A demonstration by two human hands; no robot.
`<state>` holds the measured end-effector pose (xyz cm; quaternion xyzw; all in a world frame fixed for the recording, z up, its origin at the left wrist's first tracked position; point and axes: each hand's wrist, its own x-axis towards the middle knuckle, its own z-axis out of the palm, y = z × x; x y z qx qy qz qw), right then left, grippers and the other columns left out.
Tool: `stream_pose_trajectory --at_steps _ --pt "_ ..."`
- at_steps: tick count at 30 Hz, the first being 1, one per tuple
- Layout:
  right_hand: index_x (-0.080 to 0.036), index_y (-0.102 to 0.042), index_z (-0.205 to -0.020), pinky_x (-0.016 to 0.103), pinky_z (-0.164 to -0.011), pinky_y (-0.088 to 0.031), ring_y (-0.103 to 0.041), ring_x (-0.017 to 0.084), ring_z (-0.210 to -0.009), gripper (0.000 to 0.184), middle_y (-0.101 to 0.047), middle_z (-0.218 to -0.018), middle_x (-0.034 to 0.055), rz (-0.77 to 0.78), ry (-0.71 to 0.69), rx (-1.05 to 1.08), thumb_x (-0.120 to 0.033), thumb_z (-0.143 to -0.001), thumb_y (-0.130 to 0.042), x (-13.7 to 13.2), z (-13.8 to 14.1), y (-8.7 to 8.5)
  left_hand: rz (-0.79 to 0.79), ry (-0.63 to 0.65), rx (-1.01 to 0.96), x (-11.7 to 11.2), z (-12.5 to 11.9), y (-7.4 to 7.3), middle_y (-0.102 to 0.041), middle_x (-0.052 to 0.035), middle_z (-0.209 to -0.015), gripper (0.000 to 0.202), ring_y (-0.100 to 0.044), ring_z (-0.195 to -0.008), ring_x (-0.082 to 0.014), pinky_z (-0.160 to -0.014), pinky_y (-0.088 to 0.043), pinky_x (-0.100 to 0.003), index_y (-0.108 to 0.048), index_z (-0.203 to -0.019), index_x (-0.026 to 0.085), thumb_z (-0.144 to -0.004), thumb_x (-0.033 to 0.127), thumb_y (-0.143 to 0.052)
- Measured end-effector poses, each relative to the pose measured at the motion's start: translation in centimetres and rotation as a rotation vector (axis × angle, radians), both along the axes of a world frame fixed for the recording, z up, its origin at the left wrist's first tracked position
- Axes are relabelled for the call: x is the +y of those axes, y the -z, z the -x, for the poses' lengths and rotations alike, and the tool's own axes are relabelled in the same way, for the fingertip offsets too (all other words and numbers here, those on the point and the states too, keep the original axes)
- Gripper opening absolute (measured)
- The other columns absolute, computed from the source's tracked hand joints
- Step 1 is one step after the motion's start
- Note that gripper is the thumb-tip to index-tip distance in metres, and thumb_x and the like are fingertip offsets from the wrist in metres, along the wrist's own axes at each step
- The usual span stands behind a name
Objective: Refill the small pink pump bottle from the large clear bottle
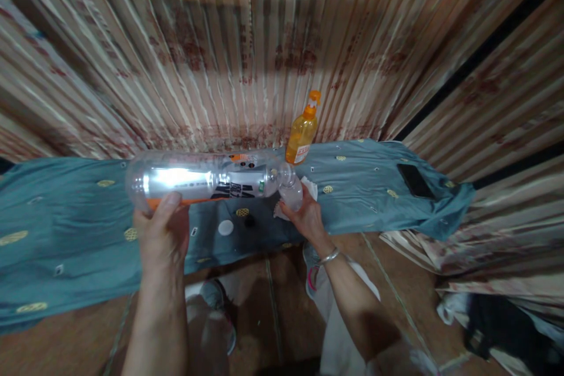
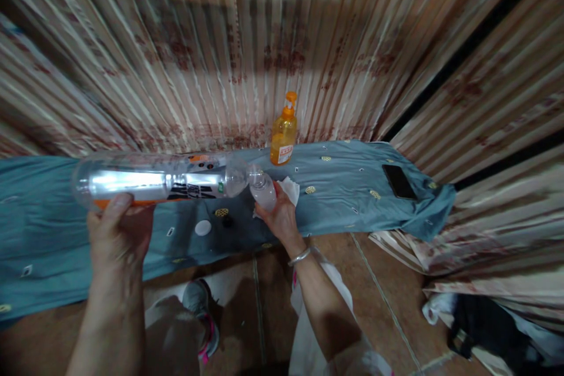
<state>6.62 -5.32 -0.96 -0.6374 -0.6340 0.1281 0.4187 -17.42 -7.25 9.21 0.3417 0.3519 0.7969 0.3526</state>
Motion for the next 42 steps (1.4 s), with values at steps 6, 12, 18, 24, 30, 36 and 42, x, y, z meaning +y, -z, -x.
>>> stream_pose_trajectory --at_steps 6,12,18,24,30,36,42 --pt "-0.011 -0.047 -0.129 0.043 -0.09 -0.054 -0.065 0.029 -0.106 0.07 -0.067 -0.115 0.016 -0.015 0.004 0.012 -0.043 -0.071 -0.069 0.0 0.0 -0.1 -0.009 0.039 -0.018 0.1 -0.9 -0.7 -0.07 -0.0024 -0.089 0.037 -0.062 -0.1 -0.0242 -0.094 -0.047 -0.04 -0.07 -0.09 0.023 -0.054 0.023 -0.078" --pt "-0.011 -0.046 -0.13 0.044 -0.091 -0.054 -0.064 0.029 -0.107 0.071 -0.066 -0.116 0.0158 0.015 0.013 0.022 -0.043 -0.07 -0.07 0.0 -0.1 -0.2 0.044 0.04 -0.036 0.3 -1.5 -0.6 -0.07 -0.0003 -0.08 0.028 -0.063 -0.095 -0.0242 -0.089 -0.051 -0.039 -0.067 -0.077 0.024 -0.052 0.029 -0.078" --pt "-0.011 -0.047 -0.129 0.041 -0.086 -0.056 -0.066 0.028 -0.101 0.069 -0.069 -0.109 0.0145 0.024 0.018 0.01 -0.044 -0.072 -0.069 0.0 -0.1 -0.3 0.042 0.04 -0.028 0.5 -1.5 -0.3 -0.068 0.0008 -0.076 0.021 -0.063 -0.088 -0.0231 -0.082 -0.054 -0.038 -0.063 -0.07 0.025 -0.055 0.031 -0.077" --pt "-0.013 -0.049 -0.127 0.04 -0.088 -0.054 -0.066 0.028 -0.102 0.066 -0.069 -0.109 0.014 -0.005 0.007 0.033 -0.041 -0.071 -0.07 0.0 0.0 -0.3 0.111 0.097 -0.079 0.3 -1.4 -0.1 -0.069 0.0001 -0.08 0.026 -0.064 -0.08 -0.0206 -0.07 -0.055 -0.036 -0.062 -0.073 0.023 -0.055 0.033 -0.078" --pt "-0.01 -0.048 -0.127 0.042 -0.089 -0.054 -0.065 0.03 -0.103 0.07 -0.068 -0.109 0.0159 0.039 0.03 0.025 -0.042 -0.07 -0.07 0.1 -0.1 -0.2 0.14 0.128 -0.132 0.2 -1.6 -0.3 -0.068 -0.0011 -0.082 0.03 -0.063 -0.081 -0.0223 -0.065 -0.057 -0.038 -0.061 -0.072 0.024 -0.051 0.034 -0.081" --pt "-0.011 -0.047 -0.127 0.04 -0.088 -0.054 -0.066 0.028 -0.101 0.068 -0.068 -0.11 0.0144 0.038 0.014 0.024 -0.041 -0.071 -0.07 -0.2 -0.1 -0.6 0.129 0.131 -0.129 0.0 -1.8 -0.4 -0.067 -0.0007 -0.087 0.034 -0.063 -0.087 -0.0203 -0.071 -0.056 -0.035 -0.062 -0.083 0.025 -0.056 0.035 -0.079" --pt "-0.011 -0.047 -0.127 0.039 -0.089 -0.054 -0.065 0.028 -0.104 0.067 -0.068 -0.111 0.0148 0.013 0.006 0.019 -0.041 -0.072 -0.069 -0.2 -0.1 -0.5 0.143 0.142 -0.159 -0.1 -1.2 0.0 -0.067 0.0017 -0.082 0.033 -0.063 -0.076 -0.0172 -0.062 -0.057 -0.031 -0.061 -0.073 0.024 -0.051 0.036 -0.083"
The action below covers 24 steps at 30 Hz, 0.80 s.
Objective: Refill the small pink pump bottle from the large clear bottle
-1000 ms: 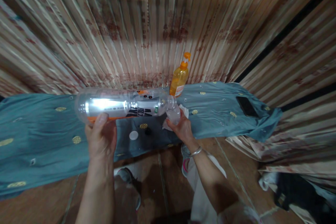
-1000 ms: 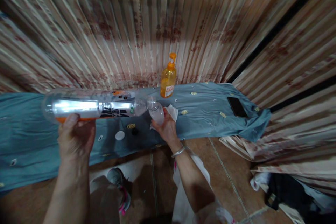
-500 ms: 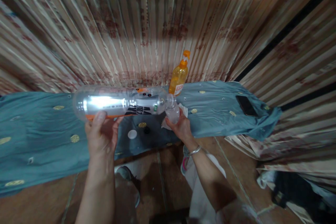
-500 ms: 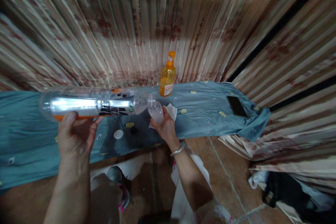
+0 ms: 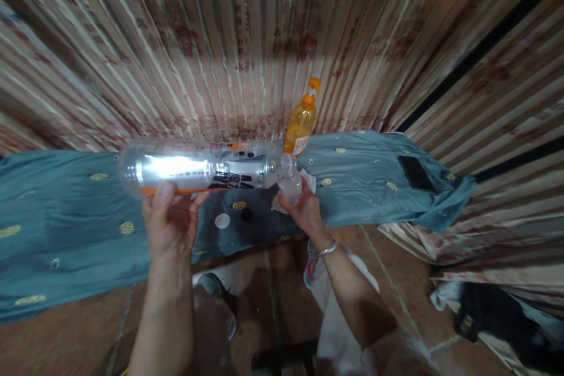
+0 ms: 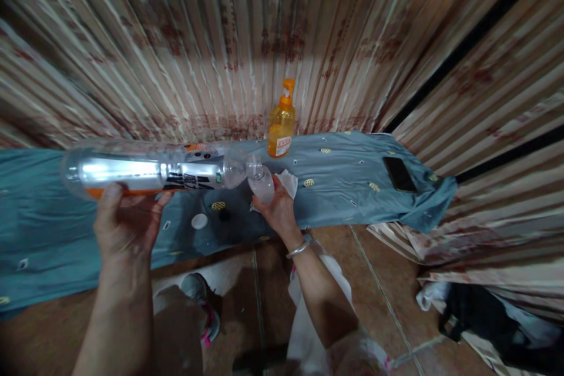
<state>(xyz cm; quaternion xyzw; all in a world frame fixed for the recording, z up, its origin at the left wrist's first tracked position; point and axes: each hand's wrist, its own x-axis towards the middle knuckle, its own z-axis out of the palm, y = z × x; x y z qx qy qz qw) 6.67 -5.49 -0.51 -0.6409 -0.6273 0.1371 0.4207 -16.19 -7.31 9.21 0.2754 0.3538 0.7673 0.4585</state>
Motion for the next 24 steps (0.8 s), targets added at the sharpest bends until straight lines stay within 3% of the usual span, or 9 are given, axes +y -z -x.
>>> stream_pose_trajectory --at_steps 4,9,15,24 --pt "-0.01 -0.047 -0.128 0.039 -0.09 -0.053 -0.064 0.029 -0.106 0.066 -0.067 -0.112 0.0155 -0.022 -0.005 -0.001 -0.039 -0.072 -0.07 0.04 0.05 0.19 0.014 -0.016 -0.044 -0.03 0.03 -0.01 -0.065 0.0041 -0.072 0.034 -0.064 -0.071 -0.0173 -0.056 -0.058 -0.032 -0.063 -0.071 0.025 -0.047 0.034 -0.086" --pt "-0.008 -0.046 -0.129 0.041 -0.09 -0.053 -0.065 0.03 -0.105 0.07 -0.067 -0.112 0.0168 -0.007 0.009 -0.012 -0.037 -0.071 -0.071 0.05 0.1 0.23 0.006 -0.008 -0.058 -0.13 -0.07 -0.22 -0.067 0.0051 -0.067 0.034 -0.065 -0.068 -0.0164 -0.061 -0.061 -0.034 -0.065 -0.068 0.022 -0.042 0.029 -0.086" --pt "-0.01 -0.046 -0.13 0.041 -0.091 -0.053 -0.064 0.029 -0.106 0.068 -0.066 -0.114 0.0162 -0.041 -0.013 -0.017 -0.039 -0.072 -0.07 0.1 -0.06 0.63 -0.017 -0.009 -0.049 -0.17 -0.02 -0.44 -0.059 0.0059 -0.053 0.029 -0.062 -0.06 -0.014 -0.056 -0.059 -0.029 -0.062 -0.062 0.018 -0.043 0.02 -0.084" --pt "-0.013 -0.044 -0.13 0.04 -0.086 -0.054 -0.065 0.028 -0.104 0.068 -0.067 -0.113 0.0147 -0.052 0.002 -0.052 -0.041 -0.073 -0.069 0.08 -0.13 1.02 -0.052 -0.004 -0.003 -0.04 0.14 -0.09 -0.069 0.0018 -0.068 0.026 -0.065 -0.068 -0.0184 -0.058 -0.06 -0.033 -0.067 -0.073 0.018 -0.05 0.019 -0.079"
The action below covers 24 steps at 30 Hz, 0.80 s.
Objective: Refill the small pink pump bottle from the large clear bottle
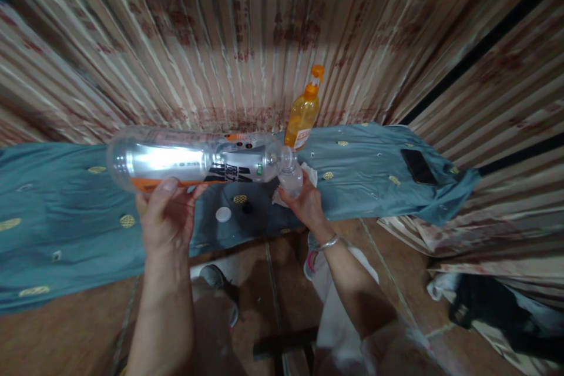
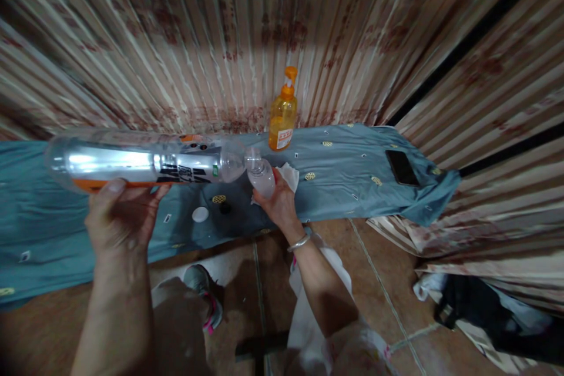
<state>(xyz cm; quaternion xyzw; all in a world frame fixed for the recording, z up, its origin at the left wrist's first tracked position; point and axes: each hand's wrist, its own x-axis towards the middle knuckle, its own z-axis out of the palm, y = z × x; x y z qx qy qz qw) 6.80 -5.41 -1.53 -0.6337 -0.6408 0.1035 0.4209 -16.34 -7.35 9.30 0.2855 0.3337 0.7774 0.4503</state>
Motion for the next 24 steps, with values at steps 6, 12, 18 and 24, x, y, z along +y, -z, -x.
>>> stream_pose_trajectory --at_steps 6,12,18,24 --pt "-0.013 -0.044 -0.13 0.039 -0.086 -0.055 -0.066 0.028 -0.104 0.07 -0.067 -0.114 0.0147 -0.014 0.007 -0.006 -0.041 -0.072 -0.07 0.04 0.08 -0.01 -0.039 0.016 0.016 -0.05 -0.02 -0.06 -0.068 0.0021 -0.069 0.031 -0.065 -0.069 -0.0172 -0.061 -0.06 -0.033 -0.067 -0.084 0.022 -0.054 0.019 -0.077" --pt "-0.012 -0.044 -0.13 0.039 -0.088 -0.054 -0.065 0.028 -0.105 0.069 -0.066 -0.117 0.0156 -0.008 0.003 -0.005 -0.041 -0.072 -0.069 0.04 0.01 0.03 -0.028 -0.002 0.023 -0.07 0.09 -0.03 -0.066 0.0036 -0.065 0.036 -0.064 -0.066 -0.0162 -0.058 -0.058 -0.03 -0.066 -0.085 0.023 -0.052 0.018 -0.076" --pt "-0.013 -0.044 -0.13 0.039 -0.088 -0.054 -0.066 0.027 -0.104 0.069 -0.067 -0.116 0.0138 -0.006 -0.013 -0.002 -0.041 -0.072 -0.069 -0.12 0.05 -0.12 -0.047 -0.004 0.029 -0.03 0.13 -0.22 -0.063 0.0051 -0.061 0.049 -0.063 -0.065 -0.0159 -0.056 -0.057 -0.028 -0.064 -0.097 0.028 -0.05 0.018 -0.076" --pt "-0.012 -0.044 -0.13 0.039 -0.089 -0.054 -0.065 0.027 -0.105 0.071 -0.067 -0.116 0.0151 0.024 -0.002 -0.008 -0.041 -0.071 -0.07 -0.22 0.19 -0.25 -0.046 0.003 0.069 -0.12 0.3 -0.4 -0.066 0.0038 -0.072 0.057 -0.062 -0.069 -0.0172 -0.058 -0.056 -0.028 -0.061 -0.106 0.031 -0.051 0.02 -0.074"
